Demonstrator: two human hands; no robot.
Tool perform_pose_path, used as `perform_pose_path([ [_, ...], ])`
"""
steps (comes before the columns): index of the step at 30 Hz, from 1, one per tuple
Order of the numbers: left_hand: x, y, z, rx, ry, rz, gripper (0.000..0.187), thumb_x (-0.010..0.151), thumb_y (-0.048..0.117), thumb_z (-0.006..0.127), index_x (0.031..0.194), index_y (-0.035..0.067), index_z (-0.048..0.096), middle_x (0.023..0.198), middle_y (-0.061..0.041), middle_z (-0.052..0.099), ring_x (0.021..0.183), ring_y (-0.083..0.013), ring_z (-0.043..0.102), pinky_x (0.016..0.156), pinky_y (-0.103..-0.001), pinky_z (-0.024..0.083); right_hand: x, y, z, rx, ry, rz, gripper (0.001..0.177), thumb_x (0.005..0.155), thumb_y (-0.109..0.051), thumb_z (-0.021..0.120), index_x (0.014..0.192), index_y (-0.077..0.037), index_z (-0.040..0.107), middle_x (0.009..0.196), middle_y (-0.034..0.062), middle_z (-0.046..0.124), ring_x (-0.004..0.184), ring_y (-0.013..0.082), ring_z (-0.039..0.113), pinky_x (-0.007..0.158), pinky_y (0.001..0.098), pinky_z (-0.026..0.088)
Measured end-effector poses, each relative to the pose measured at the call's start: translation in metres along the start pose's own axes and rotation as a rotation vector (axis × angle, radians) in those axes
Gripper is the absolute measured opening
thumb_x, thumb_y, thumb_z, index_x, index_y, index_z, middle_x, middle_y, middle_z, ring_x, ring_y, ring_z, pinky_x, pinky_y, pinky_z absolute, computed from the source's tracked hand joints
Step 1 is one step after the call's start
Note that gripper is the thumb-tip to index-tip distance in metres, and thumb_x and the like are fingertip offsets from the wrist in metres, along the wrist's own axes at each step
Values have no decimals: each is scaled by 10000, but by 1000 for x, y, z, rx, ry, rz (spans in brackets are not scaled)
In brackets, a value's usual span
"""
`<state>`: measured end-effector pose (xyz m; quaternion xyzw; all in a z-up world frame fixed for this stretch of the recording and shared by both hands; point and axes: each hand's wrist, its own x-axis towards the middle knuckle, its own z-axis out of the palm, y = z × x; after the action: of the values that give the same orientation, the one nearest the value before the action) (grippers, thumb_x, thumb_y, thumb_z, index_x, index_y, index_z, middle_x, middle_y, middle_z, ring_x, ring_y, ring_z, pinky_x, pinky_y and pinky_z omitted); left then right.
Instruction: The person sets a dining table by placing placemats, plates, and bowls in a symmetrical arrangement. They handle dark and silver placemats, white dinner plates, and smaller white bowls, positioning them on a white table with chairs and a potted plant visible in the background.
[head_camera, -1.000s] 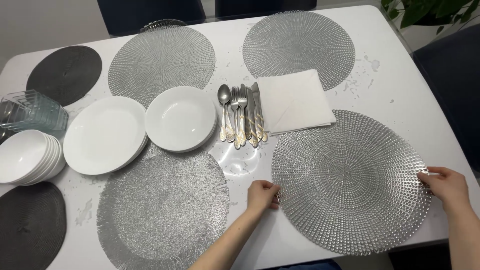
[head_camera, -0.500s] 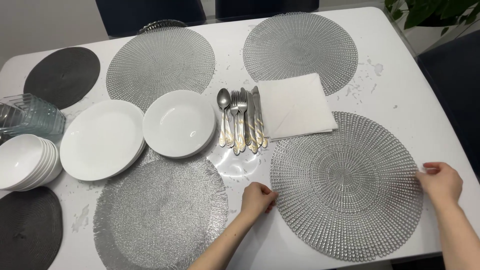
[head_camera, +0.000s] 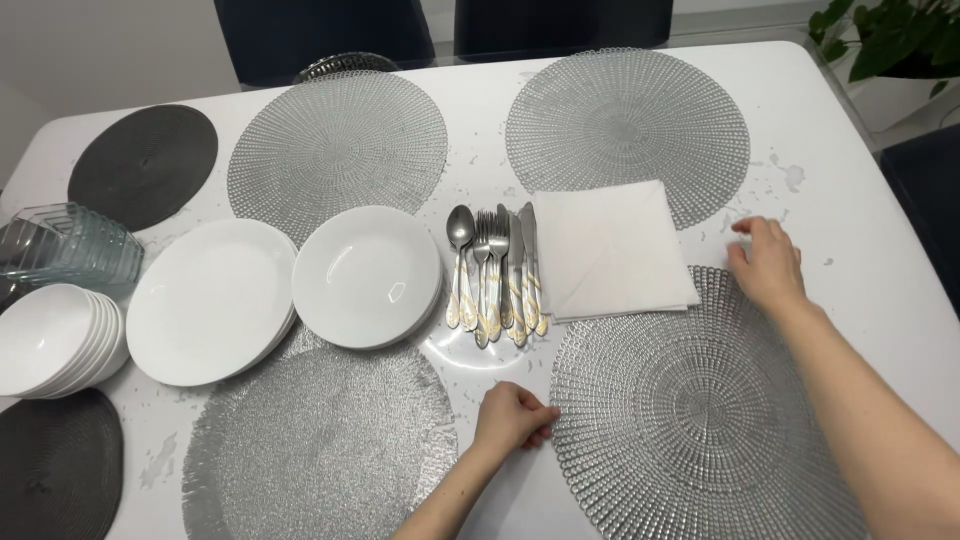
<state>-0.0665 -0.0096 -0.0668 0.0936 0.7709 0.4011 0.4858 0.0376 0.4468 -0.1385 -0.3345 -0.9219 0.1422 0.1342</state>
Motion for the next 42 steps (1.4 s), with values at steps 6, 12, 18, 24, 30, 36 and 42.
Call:
perform_pose_path([
  [6,16,-14,3,-145,-45,-75,305,901,171,844,670,27,706,615,-104,735,425,-132,645,383,-224,506,54,-42,-13,-167,-307,-36,605,799,-84,581,1403,-111,553,1445,170,504,1366,374,450,1123,591,333],
  [12,24,-20,3,-194,-80,-105,293,897,161,858,691,13,713,628,-123,737,439,-148,662,377,-231,516,70,-58,-19,-203,-445,8,819,822,-461,566,1550,-127,398,1661,112,306,1529,303,280,1174,619,245],
  [18,21,-15,2,-166,-67,-106,309,895,164,852,661,30,701,622,-105,739,419,-125,640,372,-220,504,57,-57,-19,-205,-479,7,934,887,-707,361,1638,-186,166,1739,50,90,1593,229,101,1231,577,149],
  [24,14,-6,-1,-165,-65,-106,290,891,162,851,671,30,716,617,-98,737,422,-117,636,378,-213,487,53,-53,-10,-209,-454,43,907,917,-698,301,1644,-175,151,1736,77,93,1592,257,98,1225,580,154],
  [30,16,-11,1,-180,-60,-85,279,890,161,849,680,29,722,614,-93,736,418,-113,632,379,-212,497,42,-52,-13,-158,-423,90,923,905,-713,301,1640,-173,166,1738,77,84,1593,278,92,1230,591,136],
  [36,13,-6,8,-143,-31,-101,267,900,159,824,687,45,713,603,-70,729,413,-101,618,393,-201,487,33,-58,-19,-125,-430,180,907,908,-697,314,1645,-197,138,1745,54,33,1596,285,62,1246,573,85],
  [42,16,-2,17,-110,-44,-101,282,913,194,813,689,64,701,614,-60,731,433,-96,636,414,-200,507,36,-51,-18,-133,-427,180,927,884,-724,334,1634,-199,193,1743,49,78,1595,252,93,1233,608,95],
])
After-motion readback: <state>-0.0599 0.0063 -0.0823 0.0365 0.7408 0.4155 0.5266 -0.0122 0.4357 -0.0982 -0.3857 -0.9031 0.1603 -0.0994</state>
